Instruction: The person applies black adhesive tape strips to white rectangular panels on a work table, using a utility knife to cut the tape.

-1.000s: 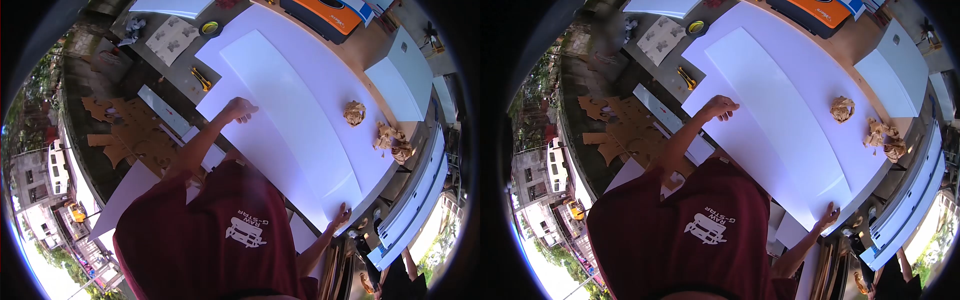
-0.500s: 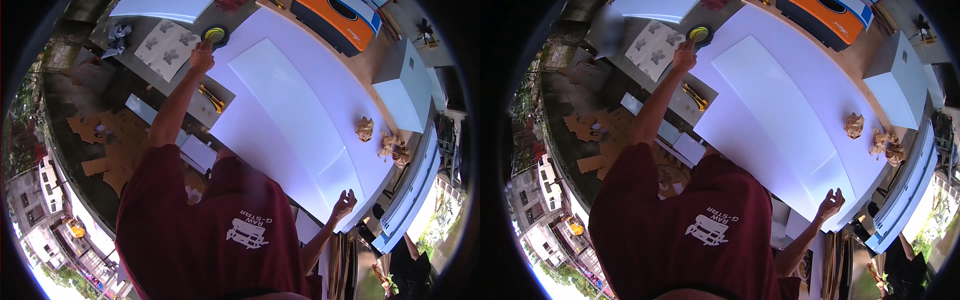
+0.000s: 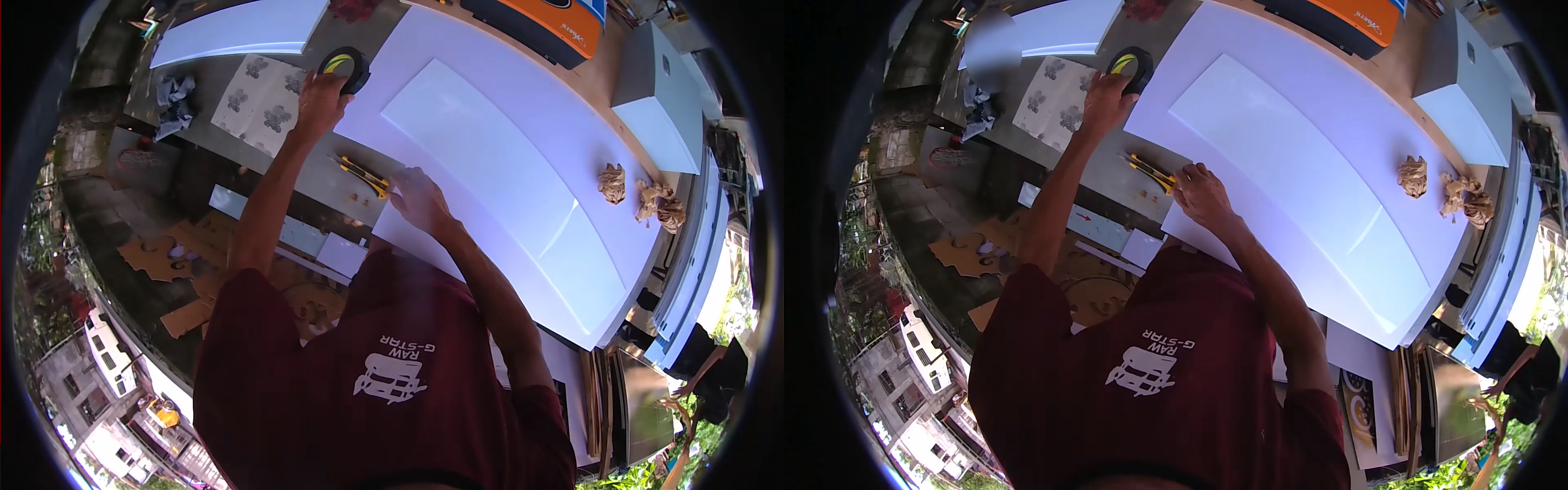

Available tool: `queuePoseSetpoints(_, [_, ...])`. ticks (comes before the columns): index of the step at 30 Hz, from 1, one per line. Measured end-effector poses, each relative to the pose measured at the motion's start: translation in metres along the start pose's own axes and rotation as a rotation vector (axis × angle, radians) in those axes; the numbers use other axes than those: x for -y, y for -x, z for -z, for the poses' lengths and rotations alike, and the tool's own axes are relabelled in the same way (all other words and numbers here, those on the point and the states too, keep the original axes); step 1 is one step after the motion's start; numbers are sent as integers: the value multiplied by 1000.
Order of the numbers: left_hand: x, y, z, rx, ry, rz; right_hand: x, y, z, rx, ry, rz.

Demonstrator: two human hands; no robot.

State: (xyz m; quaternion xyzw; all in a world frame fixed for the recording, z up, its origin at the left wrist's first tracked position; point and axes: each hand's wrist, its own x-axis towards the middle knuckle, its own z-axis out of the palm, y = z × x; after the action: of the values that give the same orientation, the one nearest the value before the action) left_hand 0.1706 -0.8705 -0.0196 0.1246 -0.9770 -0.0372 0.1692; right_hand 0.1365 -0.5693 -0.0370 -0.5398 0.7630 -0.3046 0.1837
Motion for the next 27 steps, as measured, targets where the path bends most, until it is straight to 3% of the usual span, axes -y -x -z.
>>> queuePoseSetpoints(1, [-4, 6, 8, -45, 38, -28, 6, -21, -13, 135, 97, -6])
queuePoseSetpoints(4, [-25, 24, 42, -98, 135, -55, 12, -48, -63, -21, 212, 141])
queuePoseSetpoints(7, [-46, 39, 73, -59, 205, -75, 6, -56, -101, -70, 377, 133])
queuePoseSetpoints(10, [-56, 46, 96, -42, 264, -73, 4, -43, -106, 23, 177, -68])
queuePoseSetpoints(14, [-75, 52, 106, -10, 433, -21, -19, 0, -31, -175, -797, -530])
queuePoseSetpoints(17, [-106, 51, 99, 46, 582, -89, -12, 41, 55, -417, -1524, -636])
queuePoseSetpoints(19, [-130, 44, 87, 157, 652, -142, 7, 60, 98, -523, -1206, -700])
queuePoseSetpoints(21, [-160, 38, 77, 204, 675, -212, 14, 74, 118, -617, -1054, -618])
queuePoseSetpoints(27, [-252, 18, 60, 333, 739, -433, 2, 137, 150, -571, -868, -748])
